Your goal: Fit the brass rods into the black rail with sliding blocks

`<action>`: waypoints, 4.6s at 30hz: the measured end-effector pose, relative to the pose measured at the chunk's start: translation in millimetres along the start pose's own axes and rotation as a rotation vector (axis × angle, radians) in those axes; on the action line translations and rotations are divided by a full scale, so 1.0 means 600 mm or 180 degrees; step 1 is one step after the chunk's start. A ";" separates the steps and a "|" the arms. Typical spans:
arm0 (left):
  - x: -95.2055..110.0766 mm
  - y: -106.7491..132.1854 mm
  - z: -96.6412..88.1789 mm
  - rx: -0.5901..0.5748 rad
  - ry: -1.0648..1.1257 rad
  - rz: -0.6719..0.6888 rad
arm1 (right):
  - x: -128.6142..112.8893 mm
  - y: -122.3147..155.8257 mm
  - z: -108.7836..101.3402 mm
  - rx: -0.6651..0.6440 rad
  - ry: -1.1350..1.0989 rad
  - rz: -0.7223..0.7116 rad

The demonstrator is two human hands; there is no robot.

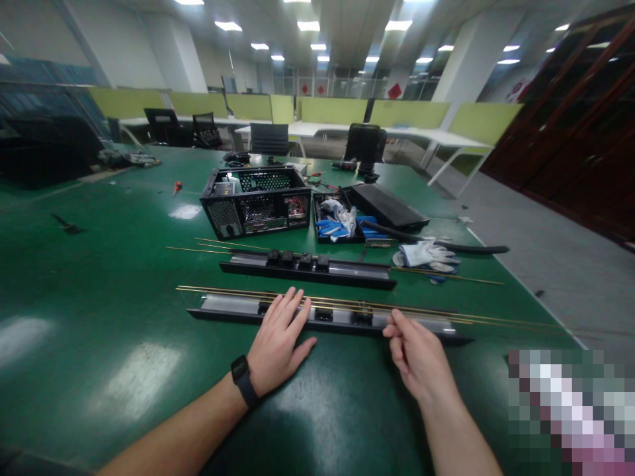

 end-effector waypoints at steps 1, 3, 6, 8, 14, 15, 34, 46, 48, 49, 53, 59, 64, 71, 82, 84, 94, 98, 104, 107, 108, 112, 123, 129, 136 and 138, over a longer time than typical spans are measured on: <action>0.000 0.000 0.000 0.0002 -0.0003 -0.0007 | 0.000 0.001 0.000 -0.0024 0.0002 0.0012; 0.000 0.000 0.001 0.0000 -0.0004 -0.0016 | -0.002 0.004 0.002 -0.0047 0.0036 0.0033; 0.000 0.000 0.003 -0.0025 -0.0019 -0.0026 | -0.003 0.006 0.005 0.0026 0.0059 0.0066; -0.001 0.001 0.003 -0.0032 -0.0028 -0.0023 | -0.002 0.006 0.006 0.0090 0.0031 0.0045; -0.001 0.002 0.003 -0.0002 -0.0025 0.0012 | -0.005 -0.001 -0.002 0.0168 -0.0016 0.0010; -0.001 0.002 0.003 -0.0005 -0.0028 0.0016 | -0.006 -0.002 -0.006 0.0197 -0.0029 0.0016; 0.001 0.002 0.003 0.0073 -0.0012 0.0056 | -0.036 -0.007 -0.032 0.0644 -0.0146 0.0022; 0.001 0.003 0.003 0.0059 -0.0003 0.0015 | -0.019 -0.015 -0.033 0.0305 0.0036 -0.0034; 0.001 0.003 0.004 0.0063 -0.0009 0.0018 | -0.019 -0.013 -0.031 0.0248 0.0057 -0.0011; 0.000 0.003 0.004 0.0067 -0.0010 0.0019 | -0.018 -0.011 -0.029 0.0205 0.0077 -0.0003; 0.000 0.003 0.005 0.0084 0.0001 0.0009 | -0.011 -0.004 -0.018 -0.0064 0.0164 -0.0010; 0.000 0.002 0.004 0.0065 0.0008 0.0000 | -0.005 0.002 -0.006 -0.0050 0.0169 0.0017; 0.000 0.002 0.005 0.0072 -0.0005 -0.0031 | -0.007 0.000 -0.009 0.0074 0.0066 -0.0061; 0.001 -0.002 0.007 0.0083 -0.0049 -0.0019 | -0.003 -0.001 -0.004 -0.0159 0.0189 -0.0071; -0.002 -0.005 0.009 0.0003 -0.0053 -0.0061 | 0.002 -0.003 -0.001 -0.0048 0.0186 -0.0042; -0.002 -0.005 0.009 -0.0014 -0.0044 -0.0052 | 0.002 -0.003 -0.001 -0.0054 0.0192 -0.0044; -0.002 -0.006 0.008 -0.0049 -0.0075 -0.0030 | 0.002 -0.008 -0.003 -0.0026 0.0109 -0.0068; -0.003 -0.008 0.008 -0.0014 -0.0058 -0.0036 | -0.002 -0.010 -0.008 0.0059 0.0105 -0.0153; -0.004 -0.008 0.010 -0.0042 -0.0049 -0.0053 | -0.004 -0.009 -0.007 0.0159 0.0263 -0.0147; -0.004 -0.007 0.011 -0.0033 -0.0063 -0.0046 | -0.005 -0.007 -0.005 0.0168 0.0302 -0.0116; -0.004 -0.006 0.011 -0.0029 -0.0063 -0.0042 | -0.006 -0.007 -0.005 0.0160 0.0262 -0.0098; 0.000 -0.005 0.010 -0.0028 -0.0053 -0.0015 | -0.011 -0.008 -0.011 0.0143 0.0157 -0.0070; 0.004 -0.002 0.005 -0.0033 -0.0053 0.0042 | -0.014 -0.006 -0.016 0.0110 0.0209 -0.0109; 0.001 0.000 0.006 0.0025 -0.0031 0.0058 | -0.016 -0.018 -0.028 0.0346 -0.0049 -0.0191; 0.002 -0.001 0.003 0.0039 -0.0046 0.0068 | -0.016 -0.018 -0.032 0.0369 0.0019 -0.0181; 0.003 -0.001 0.003 0.0023 -0.0051 0.0074 | -0.015 -0.016 -0.030 0.0301 0.0052 -0.0173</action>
Point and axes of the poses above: each hand's wrist, its own y-axis away from the middle knuckle, its own z-axis out of the palm, x = y × z, the point moved 1 cm from there along -y, towards the middle knuckle, and after that the axes turned 6 degrees about x, right-handed, at the moved point
